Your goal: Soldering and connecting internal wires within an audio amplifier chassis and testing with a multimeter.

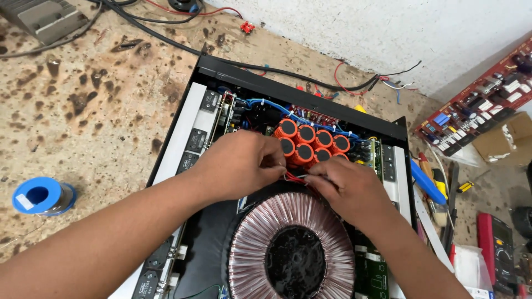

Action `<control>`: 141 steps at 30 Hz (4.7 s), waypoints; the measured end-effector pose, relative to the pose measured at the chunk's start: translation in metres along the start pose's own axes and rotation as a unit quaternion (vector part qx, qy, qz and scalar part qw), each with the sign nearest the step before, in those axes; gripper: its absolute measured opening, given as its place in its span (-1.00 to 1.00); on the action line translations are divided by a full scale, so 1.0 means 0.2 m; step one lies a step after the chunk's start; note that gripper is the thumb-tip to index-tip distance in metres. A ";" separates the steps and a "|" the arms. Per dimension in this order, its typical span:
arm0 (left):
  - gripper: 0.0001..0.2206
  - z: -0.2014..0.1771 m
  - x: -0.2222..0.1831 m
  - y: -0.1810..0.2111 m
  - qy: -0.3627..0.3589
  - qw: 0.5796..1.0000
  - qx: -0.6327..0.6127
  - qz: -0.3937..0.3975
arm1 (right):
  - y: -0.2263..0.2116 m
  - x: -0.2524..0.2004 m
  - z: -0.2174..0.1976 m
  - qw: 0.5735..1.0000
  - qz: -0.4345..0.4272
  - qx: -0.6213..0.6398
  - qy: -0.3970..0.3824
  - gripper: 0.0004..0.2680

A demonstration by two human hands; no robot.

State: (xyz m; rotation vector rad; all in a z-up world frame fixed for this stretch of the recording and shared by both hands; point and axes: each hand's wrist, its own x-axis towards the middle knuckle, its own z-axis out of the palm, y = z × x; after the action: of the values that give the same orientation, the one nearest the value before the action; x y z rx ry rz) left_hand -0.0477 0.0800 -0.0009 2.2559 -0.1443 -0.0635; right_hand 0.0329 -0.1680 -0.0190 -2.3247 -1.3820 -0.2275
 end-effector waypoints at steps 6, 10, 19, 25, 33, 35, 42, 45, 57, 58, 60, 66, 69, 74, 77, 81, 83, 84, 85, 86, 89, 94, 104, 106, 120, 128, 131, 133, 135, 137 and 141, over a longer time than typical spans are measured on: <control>-0.86 0.05 0.02 -0.01 0.021 0.997 -0.075 -0.004 | -0.04 0.02 -0.01 0.994 0.010 0.104 0.028 -0.88; -0.87 0.08 0.03 -0.01 0.025 0.993 -0.111 -0.019 | -0.14 0.05 0.00 0.996 -0.003 0.067 0.054 -0.85; -0.87 0.20 0.05 0.00 0.013 0.935 -0.350 -0.058 | 0.00 0.07 0.04 0.927 0.143 0.342 0.059 -0.90; -0.79 0.23 0.07 -0.05 0.022 0.926 -0.374 -0.033 | 0.02 0.07 0.04 0.892 0.188 0.410 0.029 -0.86; -0.81 0.24 0.07 -0.06 0.014 0.927 -0.375 0.021 | 0.02 0.08 0.03 0.880 0.199 0.432 0.013 -0.75; -0.82 0.24 0.08 -0.07 0.013 0.928 -0.371 0.024 | 0.02 0.08 0.03 0.879 0.199 0.433 0.011 -0.74; -0.81 0.25 0.08 -0.08 0.015 0.929 -0.369 0.027 | 0.03 0.09 0.03 0.878 0.201 0.434 0.007 -0.70; -0.82 0.25 0.08 -0.08 0.013 0.929 -0.369 0.027 | 0.03 0.09 0.02 0.877 0.202 0.436 -0.001 -0.70; -0.83 0.25 0.10 -0.08 0.030 0.930 -0.362 0.046 | -0.01 0.11 0.00 0.882 0.184 0.434 -0.019 -0.66; -0.82 0.25 0.09 -0.07 0.036 0.933 -0.354 0.048 | -0.01 0.10 0.00 0.885 0.179 0.430 -0.009 -0.63; -0.83 0.23 0.08 -0.05 0.037 0.949 -0.313 0.029 | -0.01 0.10 0.02 0.887 0.184 0.423 0.001 -0.60; -0.85 0.23 0.08 -0.03 0.051 0.970 -0.236 0.004 | -0.04 0.08 0.05 0.923 0.147 0.351 0.059 -0.68; -0.83 0.21 0.07 -0.02 0.054 0.974 -0.218 -0.003 | -0.07 0.08 0.06 0.957 0.089 0.260 0.096 -0.73; -0.78 0.18 0.06 0.01 0.048 0.971 -0.231 -0.048 | -0.07 0.11 0.08 0.976 -0.003 0.156 0.153 -0.75; -0.79 0.20 0.07 -0.02 0.032 0.963 -0.258 -0.065 | -0.07 0.10 0.09 0.977 -0.003 0.156 0.146 -0.75; -0.78 0.16 0.10 -0.01 -0.007 0.984 -0.165 -0.064 | -0.05 0.11 0.06 0.961 0.039 0.232 0.147 -0.80; -0.77 0.16 0.11 -0.02 -0.021 0.989 -0.128 -0.066 | -0.04 0.12 0.04 0.949 0.060 0.270 0.150 -0.82; -0.77 0.16 0.11 -0.01 -0.021 0.995 -0.075 -0.062 | -0.03 0.11 0.03 0.944 0.070 0.283 0.154 -0.82; -0.77 0.16 0.10 -0.01 -0.022 0.998 -0.022 -0.060 | -0.02 0.11 0.03 0.938 0.080 0.298 0.157 -0.81; -0.77 0.14 0.11 -0.01 -0.021 0.998 -0.021 -0.062 | -0.02 0.12 0.02 0.938 0.079 0.300 0.157 -0.81; -0.78 0.13 0.11 0.00 -0.047 0.997 0.032 -0.054 | -0.03 0.12 0.00 0.914 0.095 0.355 0.172 -0.80; -0.82 0.20 0.13 -0.08 -0.039 0.992 0.116 -0.023 | -0.09 0.14 -0.05 0.955 0.197 0.216 0.055 -0.63; -0.76 0.20 0.13 -0.07 -0.029 0.997 0.075 -0.003 | 0.03 0.08 0.02 0.986 -0.062 -0.144 -0.049 -0.83; -0.87 0.20 0.14 -0.06 0.000 0.999 0.043 -0.018 | 0.03 0.09 0.03 0.996 -0.026 -0.083 -0.018 -0.89; -0.80 0.22 0.07 -0.08 -0.083 0.977 0.143 -0.131 | 0.07 0.11 0.02 0.998 -0.053 0.024 0.033 -0.90; -0.91 0.23 0.09 -0.06 -0.131 0.961 0.187 -0.156 | 0.08 0.12 0.02 0.996 -0.081 0.017 0.021 -0.92; -0.85 0.23 0.09 -0.05 -0.093 0.969 0.174 -0.150 | 0.07 0.13 0.03 0.995 -0.091 0.009 0.043 -0.98; -0.85 0.23 0.09 -0.04 -0.008 0.990 0.105 -0.094 | 0.06 0.13 0.03 0.995 -0.087 0.006 0.051 -0.96; -0.77 0.25 0.09 -0.06 0.012 0.994 0.083 -0.066 | 0.05 0.14 0.04 0.994 -0.096 0.010 0.060 -0.95; -0.67 0.27 0.09 -0.08 0.031 0.997 0.060 -0.038 | 0.05 0.13 0.04 0.992 -0.103 0.015 0.069 -0.95; -0.70 0.27 0.10 -0.06 0.040 0.999 0.014 -0.013 | 0.07 0.12 -0.01 0.997 -0.065 0.026 -0.018 -0.95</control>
State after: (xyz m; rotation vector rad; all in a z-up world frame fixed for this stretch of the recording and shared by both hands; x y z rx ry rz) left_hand -0.0320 0.0440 -0.0451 2.2852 -0.0726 0.0141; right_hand 0.0571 -0.1560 -0.0127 -2.2099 -1.5394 -0.1856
